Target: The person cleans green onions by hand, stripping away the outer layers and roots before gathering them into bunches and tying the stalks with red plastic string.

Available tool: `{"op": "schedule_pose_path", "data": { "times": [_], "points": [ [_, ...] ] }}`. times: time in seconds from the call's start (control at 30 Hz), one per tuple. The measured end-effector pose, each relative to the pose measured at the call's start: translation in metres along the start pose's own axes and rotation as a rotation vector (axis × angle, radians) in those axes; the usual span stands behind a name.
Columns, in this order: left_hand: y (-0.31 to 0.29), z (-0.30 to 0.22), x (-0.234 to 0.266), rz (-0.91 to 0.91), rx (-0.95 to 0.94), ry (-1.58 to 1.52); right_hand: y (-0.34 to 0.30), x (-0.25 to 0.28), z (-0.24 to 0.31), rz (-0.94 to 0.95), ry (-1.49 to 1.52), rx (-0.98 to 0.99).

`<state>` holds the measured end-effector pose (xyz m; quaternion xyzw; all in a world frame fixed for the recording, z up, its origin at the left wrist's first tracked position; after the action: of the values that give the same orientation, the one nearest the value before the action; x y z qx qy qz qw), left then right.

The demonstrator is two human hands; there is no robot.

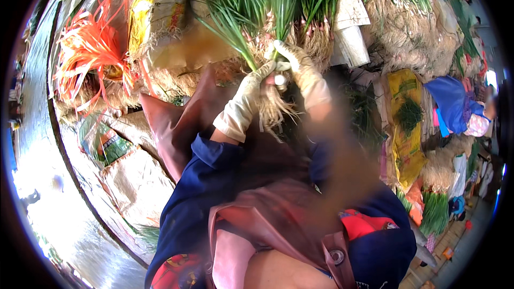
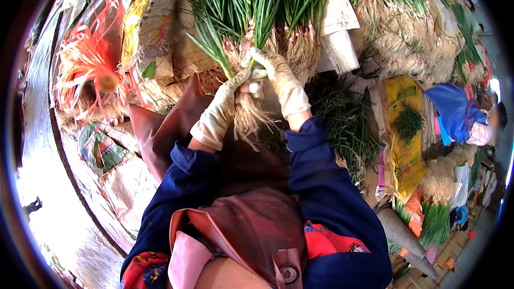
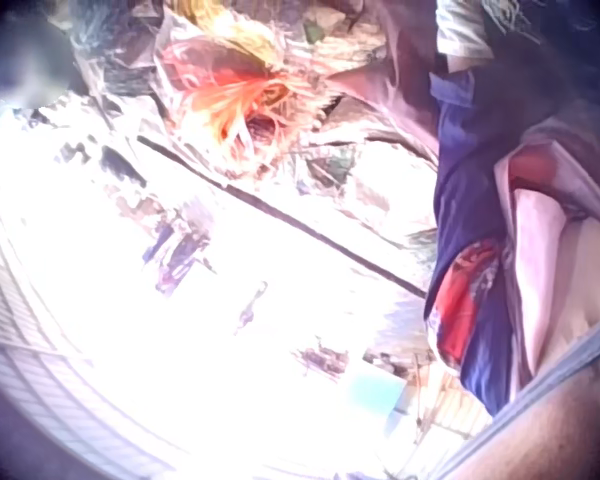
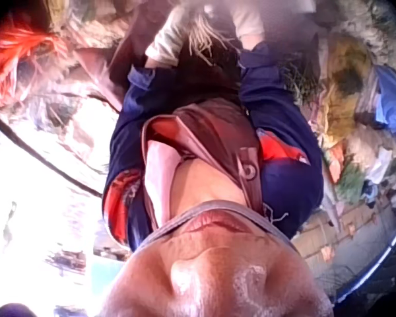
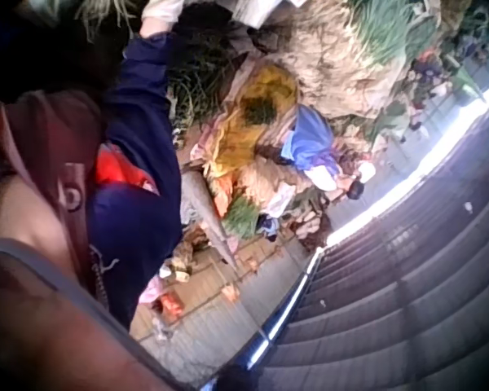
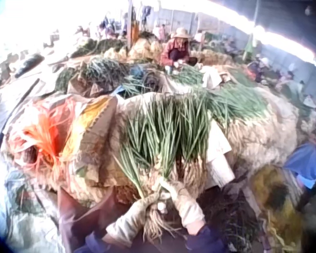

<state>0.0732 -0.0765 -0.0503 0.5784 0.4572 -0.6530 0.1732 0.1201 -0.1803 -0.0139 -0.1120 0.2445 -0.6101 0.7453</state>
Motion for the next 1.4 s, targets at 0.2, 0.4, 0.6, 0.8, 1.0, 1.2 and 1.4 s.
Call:
{"op": "schedule_pose_path", "data": {
  "times": [0.2, 0.4, 0.6, 0.8, 1.0, 1.2, 1.4],
  "points": [
    [-0.02, -0.003, -0.022, -0.101, 0.023, -0.176, 0.028, 0.012, -0.019, -0.095, -0.352, 0.326],
    [-0.055, -0.025, -0.049, 0.174, 0.092, -0.189, -0.024, 0.098, -0.02, -0.27, -0.404, 0.079],
    [-0.057, -0.083, 0.002, 0.095, -0.258, 0.087, -0.05, 0.072, 0.013, -0.161, -1.89, 0.045],
    [-0.052, -0.078, -0.036, 0.232, -0.321, 0.052, 0.016, 0.025, -0.027, 0.133, -0.93, -0.158],
    [-0.055, -0.076, -0.024, -0.118, -0.315, 0.355, -0.005, 0.09, 0.098, -0.632, -1.122, 0.208],
    [-0.064, -0.075, -0.043, -0.233, -0.336, 0.437, 0.038, 0.055, 0.073, -0.459, -1.043, 0.152],
    [-0.059, -0.076, -0.03, -0.352, -0.297, 0.526, 0.053, 0.05, 0.087, -0.39, -0.681, 0.179]
  ]
}}
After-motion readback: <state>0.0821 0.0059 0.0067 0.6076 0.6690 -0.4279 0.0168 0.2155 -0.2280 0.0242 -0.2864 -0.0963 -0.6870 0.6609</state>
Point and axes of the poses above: each hand's wrist, its own y-axis towards the middle knuckle, its own x-axis out of the back of the hand, z = x × y, the point moved 6 cm from there along y, towards the middle knuckle, and after that the axes turned 13 degrees about -y, right-handed, at the moved point
